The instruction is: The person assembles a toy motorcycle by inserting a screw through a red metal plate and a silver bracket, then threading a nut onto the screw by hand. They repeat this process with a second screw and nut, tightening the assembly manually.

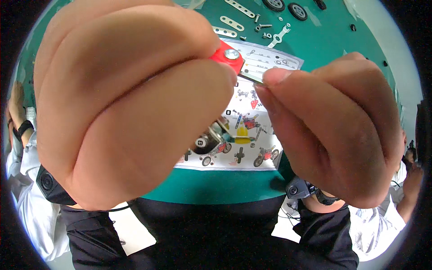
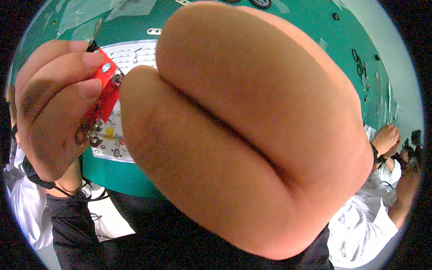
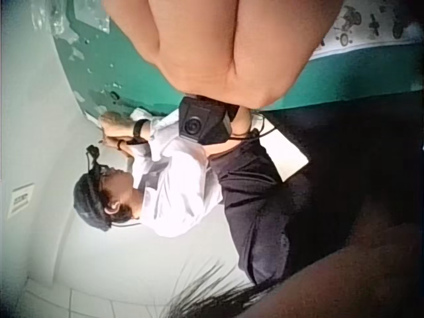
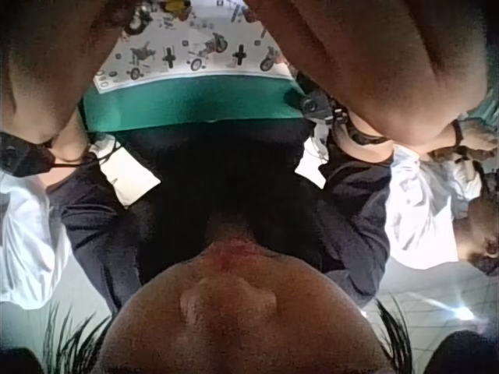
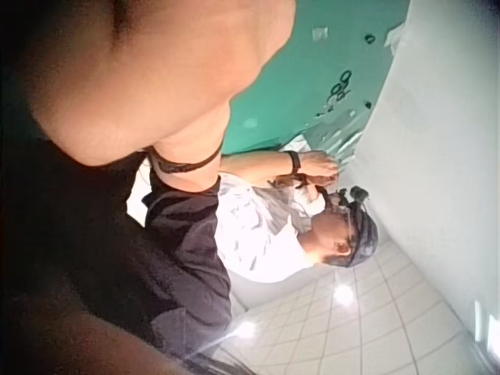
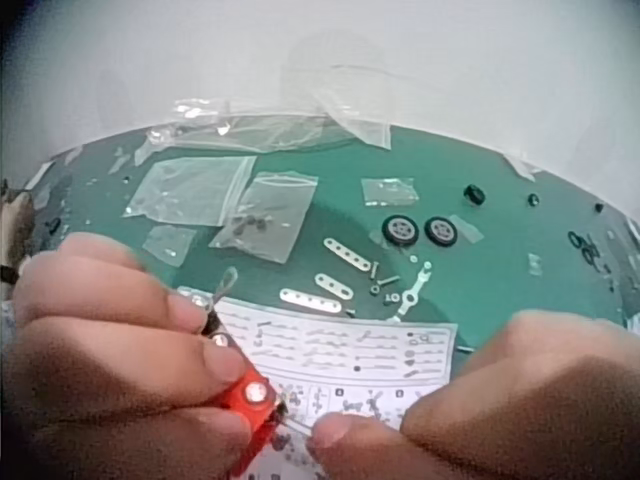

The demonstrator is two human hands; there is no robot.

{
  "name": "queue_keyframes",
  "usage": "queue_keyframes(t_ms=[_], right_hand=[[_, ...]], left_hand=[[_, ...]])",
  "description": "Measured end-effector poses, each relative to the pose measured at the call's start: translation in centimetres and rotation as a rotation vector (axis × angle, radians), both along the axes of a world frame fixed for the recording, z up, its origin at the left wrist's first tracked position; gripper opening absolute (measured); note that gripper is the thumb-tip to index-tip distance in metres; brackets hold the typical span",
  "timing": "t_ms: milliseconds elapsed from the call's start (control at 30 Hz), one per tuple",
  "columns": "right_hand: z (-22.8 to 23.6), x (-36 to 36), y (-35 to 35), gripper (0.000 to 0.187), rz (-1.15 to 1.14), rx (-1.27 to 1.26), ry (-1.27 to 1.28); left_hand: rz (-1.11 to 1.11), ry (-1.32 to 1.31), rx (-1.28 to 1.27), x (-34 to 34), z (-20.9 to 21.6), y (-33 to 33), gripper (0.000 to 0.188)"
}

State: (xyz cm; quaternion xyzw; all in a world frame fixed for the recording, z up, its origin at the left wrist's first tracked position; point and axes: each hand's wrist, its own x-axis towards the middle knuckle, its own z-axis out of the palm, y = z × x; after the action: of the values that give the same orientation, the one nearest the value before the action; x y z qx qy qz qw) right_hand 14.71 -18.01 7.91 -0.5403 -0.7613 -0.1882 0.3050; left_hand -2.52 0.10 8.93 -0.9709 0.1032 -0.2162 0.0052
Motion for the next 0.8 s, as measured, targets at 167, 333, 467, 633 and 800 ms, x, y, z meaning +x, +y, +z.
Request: queue_keyframes(t_ms=[167,333,467,633,800], right_hand=[[-0.2,0.0,0.0,0.043,0.009,0.001,0.006],[-0.4,0.3,-0.4,0.044,-0.012,-0.020,-0.003],[-0.9,0.2,0.6,0.044,0.031,0.086,-0.013],[-1.0,0.1,0.2,0.044,0.010,0.028,0.045],[-0.4,0.1,0.1,0.043,0.023,-0.011,0.041]], left_hand=[[0.022,-0.036,0.023,0.1,-0.4,-0.1,0.031],[-0.029,-0.110,-0.096,0.7,-1.5,-0.2,0.030],[0.035,-0.033,-0.036,-0.2,-0.1,-0.5,0.028],[0.031,-0.089,-0.081,0.4,-1.1,-0.8,0.027],[0.011,-0.092,-0.102,0.0,-0.8,-0.3,0.025]])
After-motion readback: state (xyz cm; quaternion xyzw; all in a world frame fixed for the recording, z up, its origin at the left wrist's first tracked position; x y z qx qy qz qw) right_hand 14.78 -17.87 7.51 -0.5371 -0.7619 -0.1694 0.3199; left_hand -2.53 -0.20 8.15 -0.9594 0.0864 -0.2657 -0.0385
